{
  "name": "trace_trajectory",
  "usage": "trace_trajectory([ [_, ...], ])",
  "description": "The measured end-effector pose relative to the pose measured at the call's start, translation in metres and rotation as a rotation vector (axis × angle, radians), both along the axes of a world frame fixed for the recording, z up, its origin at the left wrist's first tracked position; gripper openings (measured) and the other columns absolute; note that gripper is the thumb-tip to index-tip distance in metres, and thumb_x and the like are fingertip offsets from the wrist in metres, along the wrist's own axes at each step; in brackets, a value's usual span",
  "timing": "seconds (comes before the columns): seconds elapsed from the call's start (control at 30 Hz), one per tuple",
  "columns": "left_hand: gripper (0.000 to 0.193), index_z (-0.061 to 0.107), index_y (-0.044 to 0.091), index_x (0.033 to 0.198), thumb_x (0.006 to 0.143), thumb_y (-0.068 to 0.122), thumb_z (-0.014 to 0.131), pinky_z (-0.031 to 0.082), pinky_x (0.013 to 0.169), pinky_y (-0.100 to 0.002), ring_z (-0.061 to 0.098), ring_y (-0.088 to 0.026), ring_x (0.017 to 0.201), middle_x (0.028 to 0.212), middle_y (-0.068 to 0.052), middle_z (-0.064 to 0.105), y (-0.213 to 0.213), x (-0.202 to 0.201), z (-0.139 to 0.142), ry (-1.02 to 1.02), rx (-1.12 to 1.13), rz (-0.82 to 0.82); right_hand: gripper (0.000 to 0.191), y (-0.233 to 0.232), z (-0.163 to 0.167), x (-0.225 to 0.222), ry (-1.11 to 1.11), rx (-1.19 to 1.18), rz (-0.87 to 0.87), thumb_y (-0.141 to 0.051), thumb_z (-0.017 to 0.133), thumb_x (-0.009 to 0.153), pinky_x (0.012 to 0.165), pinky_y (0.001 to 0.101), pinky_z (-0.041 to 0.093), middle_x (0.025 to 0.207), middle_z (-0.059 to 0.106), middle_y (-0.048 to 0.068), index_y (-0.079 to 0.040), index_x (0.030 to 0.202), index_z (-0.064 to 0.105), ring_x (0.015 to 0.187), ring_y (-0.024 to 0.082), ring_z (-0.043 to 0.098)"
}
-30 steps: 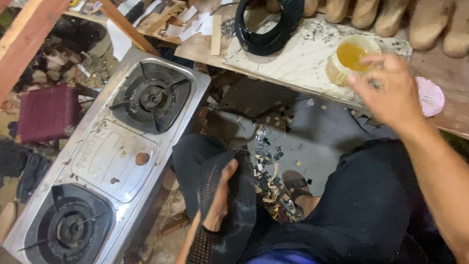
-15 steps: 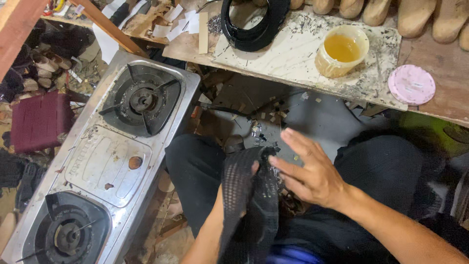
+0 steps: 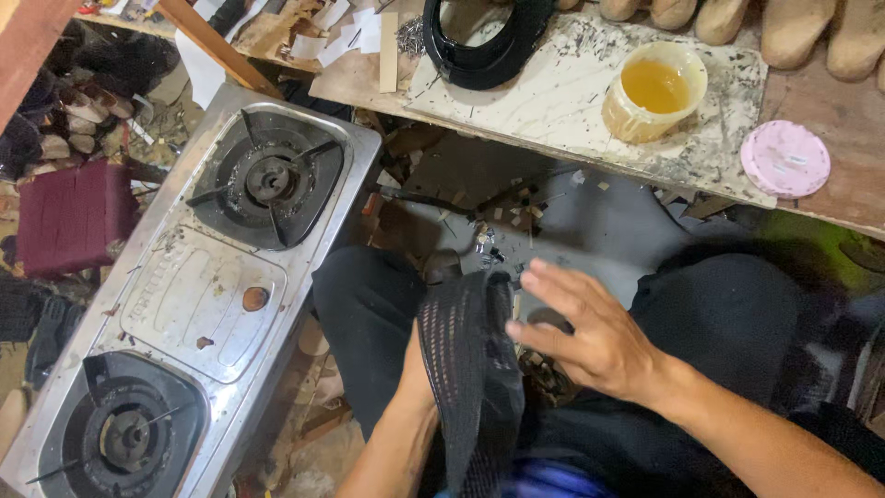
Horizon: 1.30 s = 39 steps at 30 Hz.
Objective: The person sits on the floor of a shoe workshop and works black rubber shoe components by hand. They repeatedly dip their fingers into a cup of yellow liquid, then rub and press the rubber pieces, turning them over and setting finished pieces on the workbench.
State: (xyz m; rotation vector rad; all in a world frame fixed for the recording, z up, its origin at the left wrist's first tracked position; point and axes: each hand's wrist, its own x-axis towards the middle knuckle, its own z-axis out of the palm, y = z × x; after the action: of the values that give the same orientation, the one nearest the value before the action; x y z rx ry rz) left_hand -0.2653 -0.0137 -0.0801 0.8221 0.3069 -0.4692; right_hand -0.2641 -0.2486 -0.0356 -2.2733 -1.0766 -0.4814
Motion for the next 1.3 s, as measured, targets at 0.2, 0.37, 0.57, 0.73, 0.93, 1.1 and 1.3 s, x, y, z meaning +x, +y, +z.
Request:
trace_trajectory([
  [0.2,0.018,0.068,-0.004,0.114,0.098,0.003,0.063,0.057,0.071,-0.032,0.066,-0.015,0.081,0.097,-0.008,0.071,0.004,0.001,0.007,-0.339,0.169,0.071,0.058,0.019,0.006,-0.016,0.515,0.366,-0.022,0.001,0.077,0.081,0.092,0.0333,0.058,0.151,0.047,0.017,-0.011,0.135,0.061,0.11,0.024,0.065],
  [0.37,0.031,0.066,0.007,0.124,0.095,0.017,0.059,0.056,0.077,-0.03,0.067,-0.014,0.091,0.104,-0.004,0.073,-0.008,0.004,0.003,-0.258,0.075,0.061,0.062,0.025,0.018,-0.011,0.825,0.36,-0.186,-0.004,0.076,0.084,0.077,0.0272,0.06,0.136,0.056,0.011,-0.003,0.143,0.056,0.091,0.012,0.068],
  [0.57,0.027,0.068,-0.003,0.111,0.105,0.021,0.058,0.057,0.081,-0.038,0.07,-0.022,0.091,0.102,-0.01,0.074,0.018,0.001,-0.034,-0.074,0.0,0.056,0.037,-0.046,0.036,0.073,0.097,-0.071,-0.341,-0.028,0.076,0.091,0.103,0.0432,0.053,0.132,0.064,0.014,-0.006,0.121,0.073,0.122,0.031,0.064],
  [0.73,0.031,0.064,-0.014,0.111,0.109,0.017,0.057,0.051,0.092,-0.033,0.067,-0.018,0.099,0.105,-0.012,0.072,0.031,-0.005,-0.052,-0.282,0.294,0.093,0.046,-0.104,0.043,0.147,-0.095,-0.222,-0.645,-0.04,0.084,0.088,0.115,0.0538,0.04,0.151,0.051,0.025,-0.006,0.119,0.077,0.138,0.045,0.049],
  [0.93,0.038,0.068,-0.006,0.121,0.1,0.021,0.051,0.052,0.099,-0.032,0.068,-0.021,0.113,0.124,-0.013,0.071,0.03,-0.011,-0.046,-0.062,0.163,0.161,0.039,-0.133,0.038,0.163,-0.03,-0.295,-0.677,-0.041,0.088,0.083,0.115,0.0572,0.038,0.151,0.051,0.024,-0.006,0.097,0.082,0.136,0.045,0.046],
  [1.1,0.038,0.067,-0.004,0.125,0.102,0.022,0.053,0.046,0.103,-0.027,0.064,-0.016,0.12,0.13,-0.011,0.069,0.017,-0.006,-0.037,-0.123,0.358,0.156,0.028,-0.103,0.027,0.122,0.116,-0.018,-0.605,-0.025,0.08,0.097,0.116,0.0437,0.048,0.143,0.065,0.013,-0.003,0.083,0.071,0.133,0.034,0.057],
  [1.3,0.039,0.069,-0.005,0.119,0.106,0.028,0.051,0.052,0.088,-0.032,0.066,-0.019,0.099,0.113,-0.012,0.071,-0.008,0.006,-0.003,-0.015,0.036,0.008,0.044,-0.006,0.016,0.019,0.183,0.086,-0.18,-0.021,0.082,0.072,0.112,0.0487,0.042,0.147,0.049,0.022,-0.008,0.114,0.074,0.136,0.04,0.05],
])
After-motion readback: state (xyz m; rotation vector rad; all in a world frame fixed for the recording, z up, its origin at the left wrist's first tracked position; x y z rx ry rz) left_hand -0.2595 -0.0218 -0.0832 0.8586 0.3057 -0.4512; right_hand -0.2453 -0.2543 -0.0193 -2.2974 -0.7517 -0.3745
